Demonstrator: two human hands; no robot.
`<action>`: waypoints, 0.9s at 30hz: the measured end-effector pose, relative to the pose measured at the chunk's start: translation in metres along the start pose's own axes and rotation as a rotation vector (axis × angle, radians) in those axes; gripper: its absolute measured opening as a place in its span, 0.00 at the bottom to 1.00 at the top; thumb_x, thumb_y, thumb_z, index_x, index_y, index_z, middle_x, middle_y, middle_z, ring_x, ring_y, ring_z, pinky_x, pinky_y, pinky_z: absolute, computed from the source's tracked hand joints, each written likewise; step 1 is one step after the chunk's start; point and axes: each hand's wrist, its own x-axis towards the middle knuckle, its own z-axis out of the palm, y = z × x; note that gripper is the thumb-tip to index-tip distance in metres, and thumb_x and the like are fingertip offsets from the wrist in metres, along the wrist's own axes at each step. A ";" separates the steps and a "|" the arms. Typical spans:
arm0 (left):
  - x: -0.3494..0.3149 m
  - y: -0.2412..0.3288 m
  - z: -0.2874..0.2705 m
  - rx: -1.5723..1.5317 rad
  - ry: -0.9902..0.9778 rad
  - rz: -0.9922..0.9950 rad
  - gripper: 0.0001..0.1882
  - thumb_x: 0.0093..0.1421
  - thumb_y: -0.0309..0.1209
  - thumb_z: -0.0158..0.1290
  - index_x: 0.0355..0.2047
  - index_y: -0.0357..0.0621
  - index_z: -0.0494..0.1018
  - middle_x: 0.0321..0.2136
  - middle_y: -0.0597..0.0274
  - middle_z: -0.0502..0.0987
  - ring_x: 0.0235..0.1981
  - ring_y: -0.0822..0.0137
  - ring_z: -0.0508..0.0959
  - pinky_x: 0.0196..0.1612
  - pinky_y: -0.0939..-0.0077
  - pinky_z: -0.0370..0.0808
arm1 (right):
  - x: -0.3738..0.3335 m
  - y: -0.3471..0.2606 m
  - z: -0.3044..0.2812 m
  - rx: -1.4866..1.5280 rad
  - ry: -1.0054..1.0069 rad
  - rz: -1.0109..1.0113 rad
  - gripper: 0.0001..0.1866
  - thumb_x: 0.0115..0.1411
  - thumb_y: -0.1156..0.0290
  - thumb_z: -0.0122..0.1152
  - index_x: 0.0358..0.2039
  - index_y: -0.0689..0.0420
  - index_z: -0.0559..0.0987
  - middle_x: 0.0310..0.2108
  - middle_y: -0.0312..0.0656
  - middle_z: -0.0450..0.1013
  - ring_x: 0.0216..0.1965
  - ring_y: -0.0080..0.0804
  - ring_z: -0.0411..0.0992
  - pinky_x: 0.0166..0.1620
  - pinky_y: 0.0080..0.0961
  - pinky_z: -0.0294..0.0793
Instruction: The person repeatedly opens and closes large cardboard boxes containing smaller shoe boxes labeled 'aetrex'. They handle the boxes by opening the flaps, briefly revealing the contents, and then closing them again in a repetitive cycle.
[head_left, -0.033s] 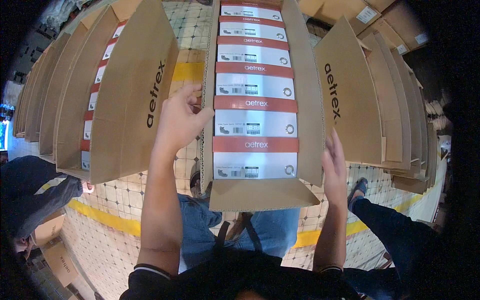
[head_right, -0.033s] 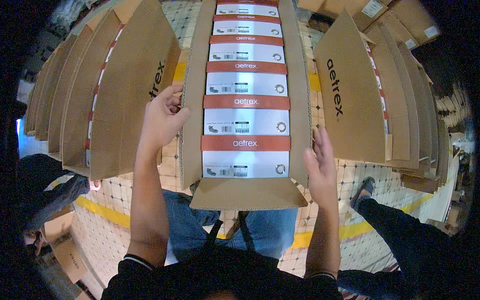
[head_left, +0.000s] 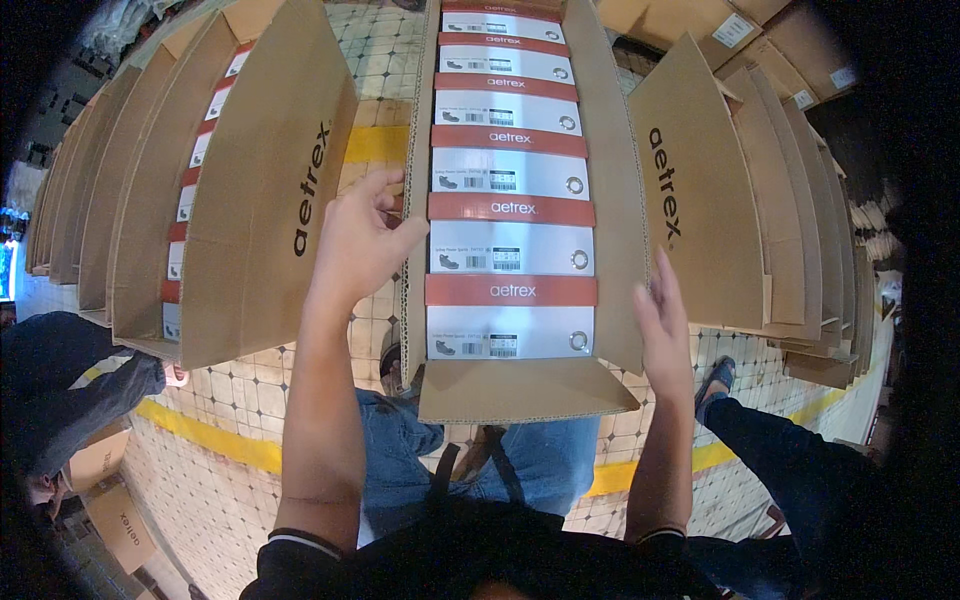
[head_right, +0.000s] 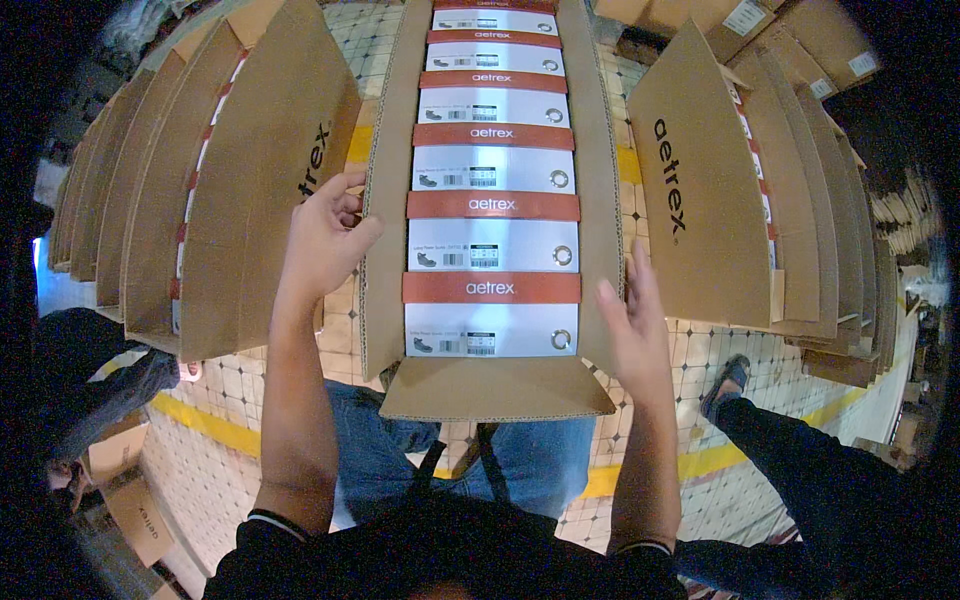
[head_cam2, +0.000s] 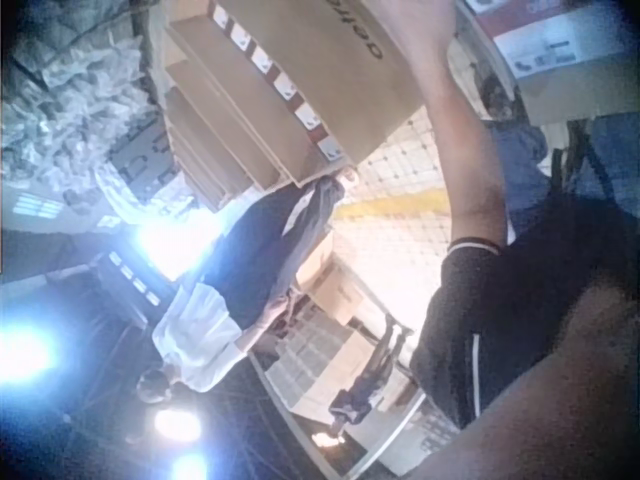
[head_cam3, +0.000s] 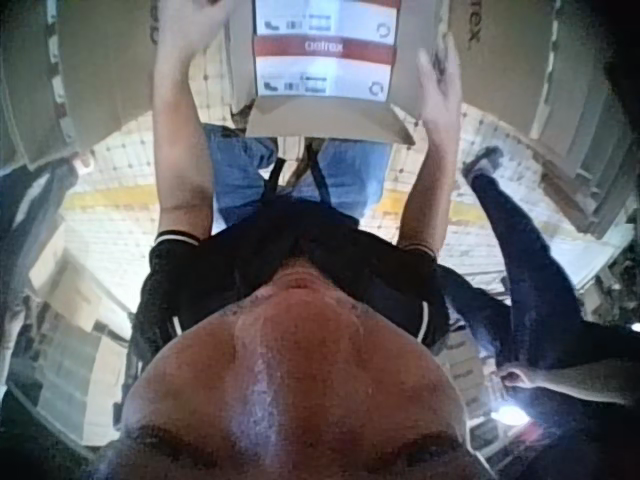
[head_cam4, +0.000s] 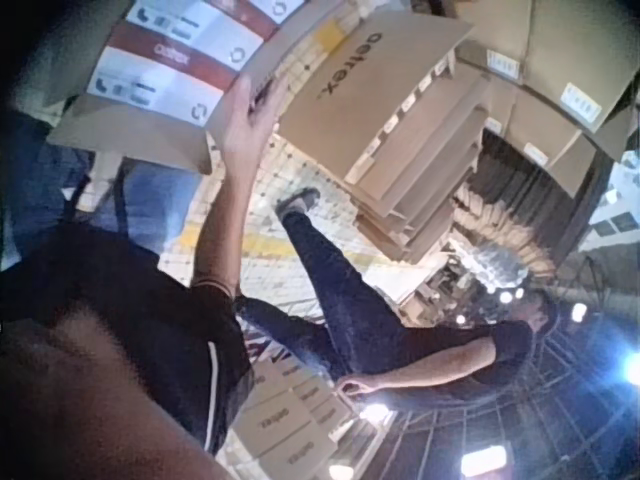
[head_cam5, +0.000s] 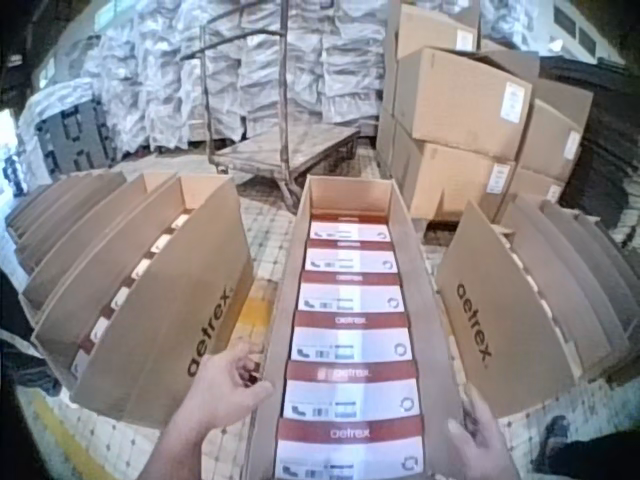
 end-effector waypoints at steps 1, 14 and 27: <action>0.000 0.000 0.000 0.005 -0.001 0.008 0.27 0.47 0.30 0.56 0.50 0.33 0.72 0.27 0.50 0.81 0.27 0.66 0.81 0.34 0.73 0.77 | 0.010 -0.007 0.007 -0.081 -0.021 -0.055 0.33 0.68 0.61 0.48 0.67 0.64 0.53 0.64 0.58 0.58 0.65 0.44 0.58 0.64 0.33 0.57; 0.010 -0.005 -0.006 0.012 -0.120 0.016 0.33 0.48 0.33 0.57 0.54 0.30 0.67 0.32 0.47 0.78 0.30 0.63 0.79 0.35 0.71 0.76 | 0.035 -0.011 0.011 -0.120 0.013 0.067 0.24 0.67 0.70 0.44 0.62 0.67 0.63 0.56 0.54 0.69 0.57 0.38 0.66 0.60 0.30 0.61; 0.019 -0.007 -0.007 0.003 -0.189 0.011 0.34 0.46 0.32 0.58 0.54 0.30 0.65 0.30 0.50 0.75 0.30 0.63 0.76 0.33 0.71 0.75 | 0.034 -0.007 0.010 -0.047 -0.007 0.078 0.23 0.69 0.71 0.42 0.63 0.67 0.61 0.57 0.55 0.67 0.59 0.39 0.65 0.61 0.32 0.60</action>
